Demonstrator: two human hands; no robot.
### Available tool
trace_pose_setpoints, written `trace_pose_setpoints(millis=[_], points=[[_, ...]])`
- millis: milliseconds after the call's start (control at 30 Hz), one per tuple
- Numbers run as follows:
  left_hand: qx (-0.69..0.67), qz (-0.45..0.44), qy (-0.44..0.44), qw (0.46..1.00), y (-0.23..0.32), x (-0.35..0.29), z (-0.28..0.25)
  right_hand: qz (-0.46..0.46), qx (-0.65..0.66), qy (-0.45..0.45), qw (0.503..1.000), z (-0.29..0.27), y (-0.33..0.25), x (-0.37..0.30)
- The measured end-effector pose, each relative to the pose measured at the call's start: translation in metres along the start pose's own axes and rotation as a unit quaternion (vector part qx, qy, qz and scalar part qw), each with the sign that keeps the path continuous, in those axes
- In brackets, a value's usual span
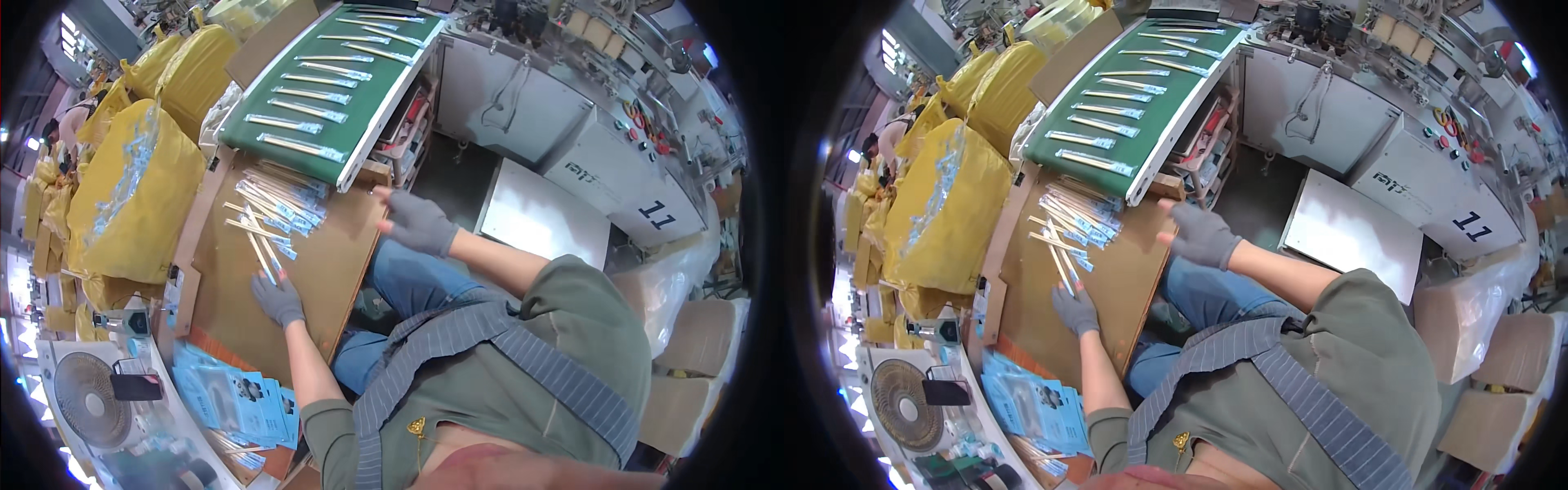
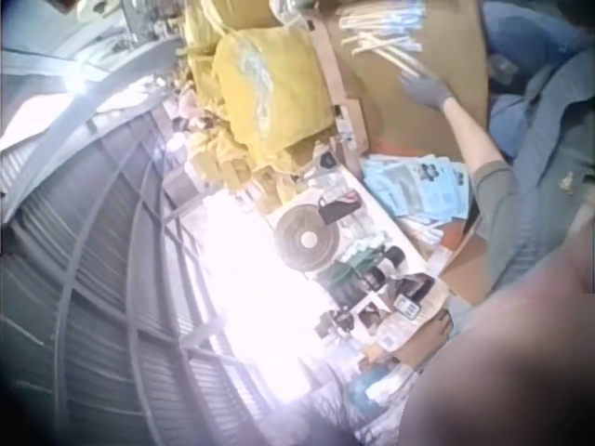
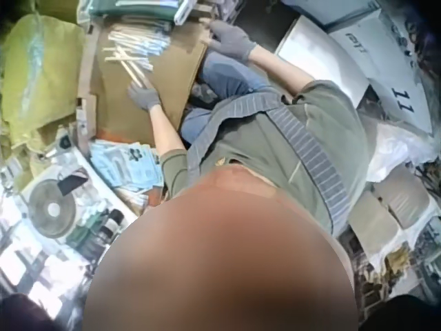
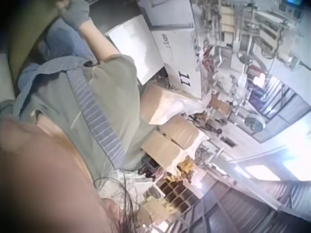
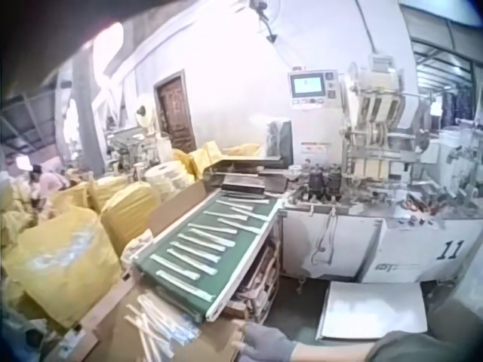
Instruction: The person is manually counting and bundling small sticks, then placing them into plastic bags at a factory workstation.
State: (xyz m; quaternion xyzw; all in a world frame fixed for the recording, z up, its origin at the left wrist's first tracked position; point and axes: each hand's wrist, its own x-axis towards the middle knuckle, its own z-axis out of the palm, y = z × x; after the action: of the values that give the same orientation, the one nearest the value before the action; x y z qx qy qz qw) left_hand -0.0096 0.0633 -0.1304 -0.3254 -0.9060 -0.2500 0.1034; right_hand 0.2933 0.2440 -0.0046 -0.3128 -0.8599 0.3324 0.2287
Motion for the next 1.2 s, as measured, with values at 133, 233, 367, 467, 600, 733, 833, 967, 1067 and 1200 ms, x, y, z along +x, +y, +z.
trace_pose_setpoints(millis=[133,233,367,467,600,733,833,967,1067,1200], points=[[-0.013,0.067,0.032,0.997,0.002,-0.011,-0.01,0.04,0.041,0.147,0.987,-0.001,0.036,0.022],[0.0,0.076,0.038,0.996,0.001,-0.016,-0.015,0.018,-0.02,0.296,0.955,0.013,0.084,0.071],[0.001,0.073,0.03,0.997,0.004,-0.019,-0.016,0.162,-0.143,0.364,0.906,-0.016,0.119,0.161],[0.002,0.073,0.023,0.997,0.006,-0.02,-0.014,0.23,-0.217,0.332,0.889,-0.046,0.15,0.219],[-0.002,0.059,0.02,0.998,0.007,-0.023,-0.016,0.336,-0.228,0.189,0.894,-0.063,0.146,0.269],[-0.007,0.049,0.013,0.999,0.016,-0.02,-0.023,0.233,-0.256,0.129,0.93,-0.06,0.137,0.295],[0.002,0.046,0.009,0.999,0.014,-0.02,-0.024,-0.006,-0.134,0.254,0.958,-0.06,0.137,0.306],[0.004,0.048,0.011,0.999,0.021,-0.018,-0.024,0.153,-0.191,0.42,0.874,-0.095,0.179,0.309],[0.005,0.057,0.017,0.998,0.016,-0.019,-0.021,0.287,-0.236,0.421,0.827,-0.123,0.224,0.296],[0.001,0.049,0.021,0.999,0.01,-0.021,-0.018,0.376,-0.129,0.278,0.874,-0.148,0.226,0.288]])
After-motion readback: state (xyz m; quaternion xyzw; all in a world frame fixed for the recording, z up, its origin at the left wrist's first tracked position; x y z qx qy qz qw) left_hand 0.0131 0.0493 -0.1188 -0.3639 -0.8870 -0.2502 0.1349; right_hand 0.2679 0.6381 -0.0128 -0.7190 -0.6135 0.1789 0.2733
